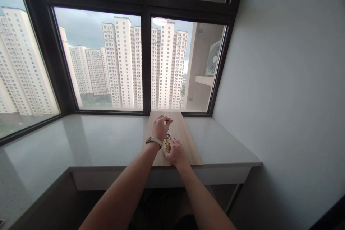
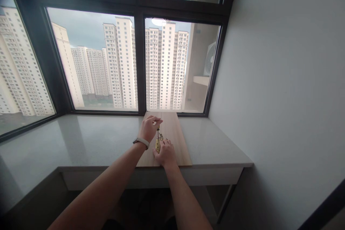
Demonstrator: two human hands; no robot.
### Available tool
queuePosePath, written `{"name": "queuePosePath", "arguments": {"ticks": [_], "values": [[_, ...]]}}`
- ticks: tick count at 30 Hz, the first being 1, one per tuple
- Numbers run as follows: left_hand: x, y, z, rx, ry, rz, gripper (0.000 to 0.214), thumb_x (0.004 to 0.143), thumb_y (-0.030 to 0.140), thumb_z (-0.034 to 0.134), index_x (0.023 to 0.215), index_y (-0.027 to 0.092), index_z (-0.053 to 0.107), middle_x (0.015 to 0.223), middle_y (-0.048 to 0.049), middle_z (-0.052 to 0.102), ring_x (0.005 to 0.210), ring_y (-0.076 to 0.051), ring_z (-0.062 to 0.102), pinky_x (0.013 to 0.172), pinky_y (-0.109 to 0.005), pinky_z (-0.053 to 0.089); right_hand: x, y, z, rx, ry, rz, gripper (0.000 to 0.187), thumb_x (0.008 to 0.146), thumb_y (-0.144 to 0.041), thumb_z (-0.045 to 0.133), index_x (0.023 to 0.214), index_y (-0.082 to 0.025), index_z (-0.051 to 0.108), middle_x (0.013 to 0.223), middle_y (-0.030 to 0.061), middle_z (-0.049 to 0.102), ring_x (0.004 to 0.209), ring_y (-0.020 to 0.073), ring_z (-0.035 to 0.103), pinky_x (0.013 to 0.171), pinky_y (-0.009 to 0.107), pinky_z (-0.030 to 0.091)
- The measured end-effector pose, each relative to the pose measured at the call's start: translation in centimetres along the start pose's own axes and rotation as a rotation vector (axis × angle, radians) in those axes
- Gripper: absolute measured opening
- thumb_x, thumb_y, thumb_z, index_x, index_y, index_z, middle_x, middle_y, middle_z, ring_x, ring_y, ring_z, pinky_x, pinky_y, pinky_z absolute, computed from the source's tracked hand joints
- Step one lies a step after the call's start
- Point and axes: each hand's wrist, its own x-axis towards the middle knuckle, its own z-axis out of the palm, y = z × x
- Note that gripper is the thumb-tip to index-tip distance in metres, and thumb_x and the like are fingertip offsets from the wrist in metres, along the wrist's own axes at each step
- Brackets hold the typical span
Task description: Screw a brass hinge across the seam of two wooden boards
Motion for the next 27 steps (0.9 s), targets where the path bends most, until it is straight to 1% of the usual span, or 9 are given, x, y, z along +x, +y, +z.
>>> {"name": "queuePosePath", "arguments": {"ticks": [5, 10, 12, 16, 21, 24, 27], "values": [[-0.1, -0.5, 0.4, -0.001, 0.006, -0.001, 0.008, 0.092, 0.025, 0.066, 0.090, 0.024, 0.074, 0.091, -0.0034, 0.072, 0.081, -0.017, 0.067, 0.074, -0.031, 0.055, 0.0, 0.0, 0.0, 0.005, 0.004, 0.003, 0.044, 0.089, -0.049, 0.059, 0.122, -0.020, 0.066, 0.121, 0.0128, 0.066, 0.116, 0.0287, 0.054, 0.102, 0.036, 0.038], [-0.3, -1.1, 0.8, -0.008, -0.007, -0.020, 0.014, 0.094, 0.021, 0.062, 0.105, 0.025, 0.071, 0.093, -0.0041, 0.074, 0.082, -0.018, 0.069, 0.075, -0.032, 0.057, 0.0, -0.1, -0.2, 0.009, 0.001, 0.009, 0.043, 0.089, -0.049, 0.060, 0.120, -0.020, 0.066, 0.120, 0.0132, 0.066, 0.115, 0.0289, 0.054, 0.100, 0.036, 0.039], [-0.3, -1.1, 0.8, -0.013, -0.020, -0.007, 0.013, 0.094, 0.022, 0.062, 0.103, 0.025, 0.071, 0.093, -0.0040, 0.075, 0.084, -0.018, 0.070, 0.077, -0.033, 0.057, 0.0, -0.1, -0.2, 0.010, 0.002, 0.007, 0.042, 0.089, -0.049, 0.059, 0.119, -0.020, 0.066, 0.120, 0.0132, 0.066, 0.115, 0.0286, 0.054, 0.101, 0.036, 0.038], [-0.4, -0.6, 0.7, -0.028, -0.028, 0.053, 0.008, 0.093, 0.025, 0.065, 0.095, 0.025, 0.073, 0.100, -0.0044, 0.075, 0.092, -0.019, 0.070, 0.082, -0.033, 0.057, -0.1, -0.1, -0.2, 0.007, 0.012, -0.005, 0.042, 0.089, -0.048, 0.058, 0.119, -0.019, 0.066, 0.119, 0.0132, 0.065, 0.114, 0.0281, 0.054, 0.101, 0.035, 0.037], [-0.6, -0.3, 0.4, 0.008, -0.003, 0.067, 0.005, 0.088, 0.027, 0.073, 0.091, 0.023, 0.072, 0.095, -0.0038, 0.069, 0.085, -0.017, 0.066, 0.078, -0.031, 0.054, 0.0, -0.1, -0.1, 0.001, 0.021, -0.010, 0.042, 0.089, -0.047, 0.058, 0.119, -0.019, 0.066, 0.119, 0.0129, 0.065, 0.114, 0.0278, 0.053, 0.102, 0.035, 0.037], [-0.5, -0.2, 0.4, 0.012, 0.000, 0.047, 0.002, 0.089, 0.024, 0.071, 0.089, 0.022, 0.072, 0.094, -0.0034, 0.066, 0.082, -0.016, 0.065, 0.075, -0.029, 0.053, 0.0, -0.1, -0.1, 0.004, 0.011, -0.011, 0.042, 0.089, -0.047, 0.059, 0.118, -0.019, 0.066, 0.118, 0.0130, 0.065, 0.113, 0.0278, 0.053, 0.101, 0.035, 0.037], [-0.5, -0.2, 0.4, 0.012, -0.002, 0.034, 0.005, 0.091, 0.020, 0.067, 0.089, 0.022, 0.072, 0.095, -0.0033, 0.066, 0.081, -0.015, 0.064, 0.074, -0.029, 0.053, 0.0, -0.1, -0.2, 0.007, 0.009, -0.011, 0.041, 0.089, -0.047, 0.058, 0.117, -0.019, 0.066, 0.117, 0.0131, 0.065, 0.113, 0.0281, 0.053, 0.100, 0.035, 0.037]]}}
